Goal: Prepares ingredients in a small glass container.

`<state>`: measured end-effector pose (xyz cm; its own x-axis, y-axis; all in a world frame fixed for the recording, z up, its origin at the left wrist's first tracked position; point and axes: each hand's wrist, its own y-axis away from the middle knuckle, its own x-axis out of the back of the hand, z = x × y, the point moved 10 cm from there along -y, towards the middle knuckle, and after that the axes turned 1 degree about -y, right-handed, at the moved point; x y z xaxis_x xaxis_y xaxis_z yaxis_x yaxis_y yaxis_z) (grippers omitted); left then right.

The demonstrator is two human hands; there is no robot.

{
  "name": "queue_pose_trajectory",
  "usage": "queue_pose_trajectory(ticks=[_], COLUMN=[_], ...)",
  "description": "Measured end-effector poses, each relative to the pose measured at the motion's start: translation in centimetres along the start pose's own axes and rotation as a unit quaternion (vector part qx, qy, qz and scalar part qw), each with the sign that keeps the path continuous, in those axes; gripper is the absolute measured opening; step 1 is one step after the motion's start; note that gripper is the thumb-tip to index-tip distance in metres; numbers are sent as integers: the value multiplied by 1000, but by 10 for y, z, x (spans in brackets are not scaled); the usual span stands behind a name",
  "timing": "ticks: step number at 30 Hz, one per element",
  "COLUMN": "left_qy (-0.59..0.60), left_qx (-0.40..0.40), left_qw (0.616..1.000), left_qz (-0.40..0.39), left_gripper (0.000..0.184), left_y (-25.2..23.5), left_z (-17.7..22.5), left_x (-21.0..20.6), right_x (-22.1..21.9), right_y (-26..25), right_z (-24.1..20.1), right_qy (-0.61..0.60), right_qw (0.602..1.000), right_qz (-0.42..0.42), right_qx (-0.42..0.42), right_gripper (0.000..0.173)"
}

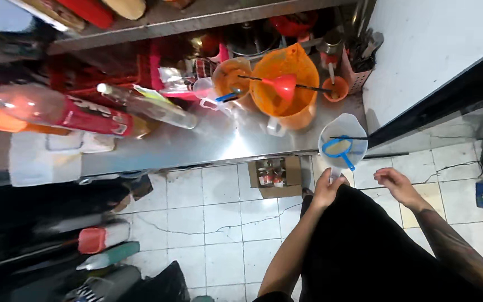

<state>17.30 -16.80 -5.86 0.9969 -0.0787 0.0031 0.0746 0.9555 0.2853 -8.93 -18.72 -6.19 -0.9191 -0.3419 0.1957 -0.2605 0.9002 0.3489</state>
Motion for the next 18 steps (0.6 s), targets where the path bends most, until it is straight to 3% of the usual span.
queue_pose_trajectory(ticks=[5,9,14,18], left_qy=[-1,-5,9,4], left_qx=[9,0,18,-5], left_qw=[999,1000,997,987], left_qz=[-32,-20,71,160], left_gripper=[38,33,31,29], left_y=[54,105,152,159], left_z=[-12,-11,-22,-27], left_x=[51,104,177,225], right_x=[-53,-105,-172,-243], right_y=[0,5,1,-14], right_z=[-76,-93,-87,-109], right_qy=[-9,58,104,103], right_qw=[997,992,978,951], right_qz=[-33,-95,-180,-291], right_qx=[62,54,21,34], right_gripper=[22,24,25,27])
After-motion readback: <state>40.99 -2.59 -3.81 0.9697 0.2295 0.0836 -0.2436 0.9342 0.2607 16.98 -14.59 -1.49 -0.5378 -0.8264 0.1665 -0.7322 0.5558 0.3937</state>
